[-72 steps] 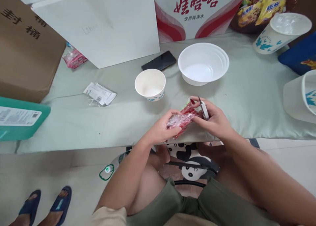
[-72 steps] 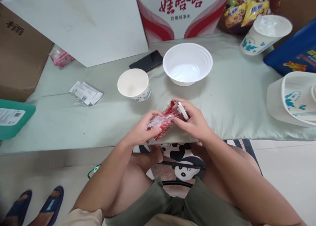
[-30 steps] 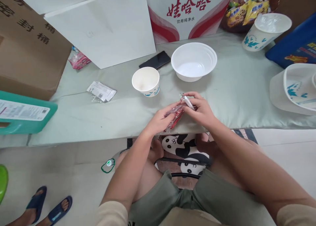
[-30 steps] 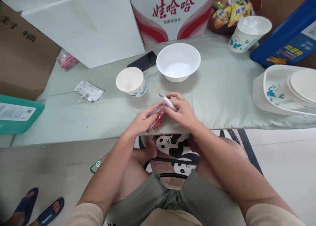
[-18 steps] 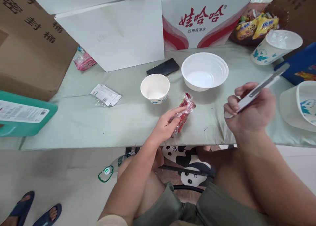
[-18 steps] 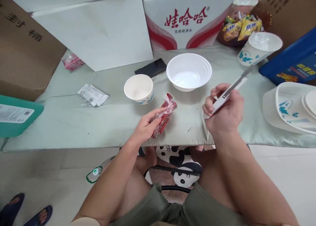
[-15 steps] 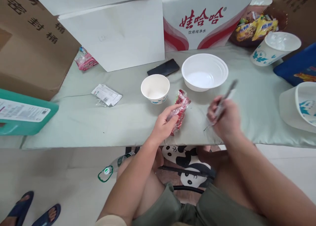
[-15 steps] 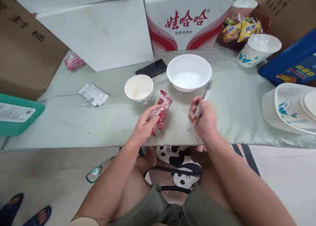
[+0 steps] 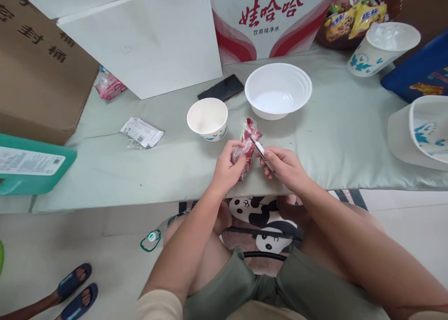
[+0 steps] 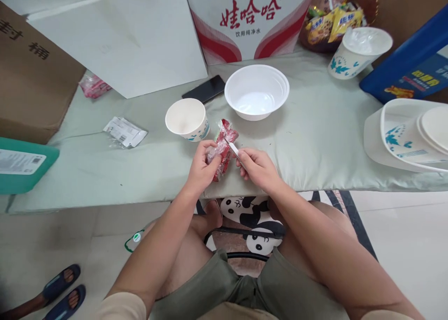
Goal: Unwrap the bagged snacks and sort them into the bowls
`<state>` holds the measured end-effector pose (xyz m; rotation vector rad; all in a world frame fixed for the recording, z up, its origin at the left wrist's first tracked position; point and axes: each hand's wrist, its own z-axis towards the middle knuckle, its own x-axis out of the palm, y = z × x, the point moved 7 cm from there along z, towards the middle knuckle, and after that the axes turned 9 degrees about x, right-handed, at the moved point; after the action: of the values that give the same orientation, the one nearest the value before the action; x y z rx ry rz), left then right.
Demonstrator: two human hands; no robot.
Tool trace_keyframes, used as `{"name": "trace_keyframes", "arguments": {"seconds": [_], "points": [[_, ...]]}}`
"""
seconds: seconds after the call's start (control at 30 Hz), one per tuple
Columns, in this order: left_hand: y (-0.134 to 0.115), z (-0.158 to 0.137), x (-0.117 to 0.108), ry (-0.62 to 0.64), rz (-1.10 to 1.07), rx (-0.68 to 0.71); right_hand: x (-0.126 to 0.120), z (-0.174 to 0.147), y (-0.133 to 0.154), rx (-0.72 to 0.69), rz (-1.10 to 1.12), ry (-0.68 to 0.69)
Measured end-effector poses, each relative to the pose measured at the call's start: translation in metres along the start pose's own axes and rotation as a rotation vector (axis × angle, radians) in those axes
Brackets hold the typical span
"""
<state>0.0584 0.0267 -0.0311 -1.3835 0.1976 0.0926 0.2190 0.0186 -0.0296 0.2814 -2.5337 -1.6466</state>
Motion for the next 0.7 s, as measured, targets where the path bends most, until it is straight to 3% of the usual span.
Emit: {"name": "trace_keyframes", "arguments": {"seconds": [0.33, 0.7], "points": [[-0.01, 0.007, 0.014, 0.15, 0.145, 0.2, -0.008, 0.007, 0.001, -0.008, -0.123, -0.02], [-0.018, 0.004, -0.001, 0.025, 0.165, 0.251, -0.015, 0.008, 0.001, 0.0, -0.331, -0.025]]}}
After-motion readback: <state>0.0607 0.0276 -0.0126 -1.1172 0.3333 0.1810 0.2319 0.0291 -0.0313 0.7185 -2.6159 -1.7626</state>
